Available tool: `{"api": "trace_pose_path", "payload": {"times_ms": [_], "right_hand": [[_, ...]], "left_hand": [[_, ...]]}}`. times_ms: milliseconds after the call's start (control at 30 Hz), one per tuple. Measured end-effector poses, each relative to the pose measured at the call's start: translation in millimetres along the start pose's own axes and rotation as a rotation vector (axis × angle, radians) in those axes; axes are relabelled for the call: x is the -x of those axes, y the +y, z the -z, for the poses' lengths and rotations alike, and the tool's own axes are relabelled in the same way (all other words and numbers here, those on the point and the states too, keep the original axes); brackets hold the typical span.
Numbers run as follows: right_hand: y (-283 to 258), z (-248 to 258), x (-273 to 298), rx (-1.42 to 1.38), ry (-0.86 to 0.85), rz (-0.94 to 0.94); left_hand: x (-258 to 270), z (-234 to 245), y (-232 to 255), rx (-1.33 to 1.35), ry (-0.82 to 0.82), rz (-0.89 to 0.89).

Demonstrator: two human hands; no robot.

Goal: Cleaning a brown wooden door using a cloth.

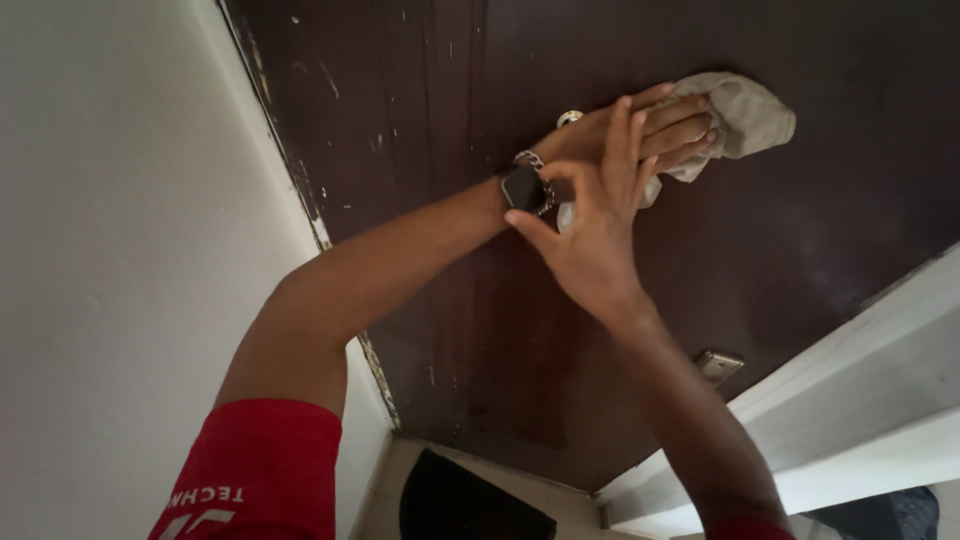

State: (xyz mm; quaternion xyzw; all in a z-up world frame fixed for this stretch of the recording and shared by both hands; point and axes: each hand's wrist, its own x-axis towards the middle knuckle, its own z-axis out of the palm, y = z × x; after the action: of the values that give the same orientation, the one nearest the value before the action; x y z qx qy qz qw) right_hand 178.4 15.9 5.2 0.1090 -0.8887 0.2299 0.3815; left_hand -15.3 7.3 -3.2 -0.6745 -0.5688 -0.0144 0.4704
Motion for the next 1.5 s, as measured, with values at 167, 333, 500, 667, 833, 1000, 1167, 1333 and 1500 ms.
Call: {"api": "trace_pose_path", "payload": {"times_ms": [167,333,500,667,833,1000,1167,1333,1500], "right_hand": [[43.1,24.1,12.4,-0.124,0.218,0.142],[112.2,32.4,24.3,-0.056,0.426,0.152],[104.3,30.2,28.1,0.092,0.431,0.141],[95.9,24.9,31.7,0.061,0.411,0.146],[93.9,21.2,41.5,0.009,0.364,0.117],[89.6,12.8,45.1,0.039,0.341,0.137],[68.6,7.6,45.1,0.018,0.287,0.148],[63.4,9.0,43.4,0.004,0.267,0.171],[76.7,4.7,50.1,0.0,0.239,0.128]], "left_hand": [[9.4,98.6,-46.9,0.198,0.027,0.267],[54.9,133.0,-55.8,0.129,0.107,0.361],[114.2,109.6,-45.0,-0.141,0.153,0.28],[153.3,73.5,-2.2,-0.091,0.086,0.428],[170.4,63.5,26.9,-0.038,0.032,0.411],[164.0,71.8,47.0,-0.017,-0.141,0.416],[143.8,45.8,74.5,0.076,-0.147,0.363],[123.2,21.1,79.1,-0.247,-0.133,0.251],[102.1,16.1,74.8,-0.081,-0.068,0.238]]}}
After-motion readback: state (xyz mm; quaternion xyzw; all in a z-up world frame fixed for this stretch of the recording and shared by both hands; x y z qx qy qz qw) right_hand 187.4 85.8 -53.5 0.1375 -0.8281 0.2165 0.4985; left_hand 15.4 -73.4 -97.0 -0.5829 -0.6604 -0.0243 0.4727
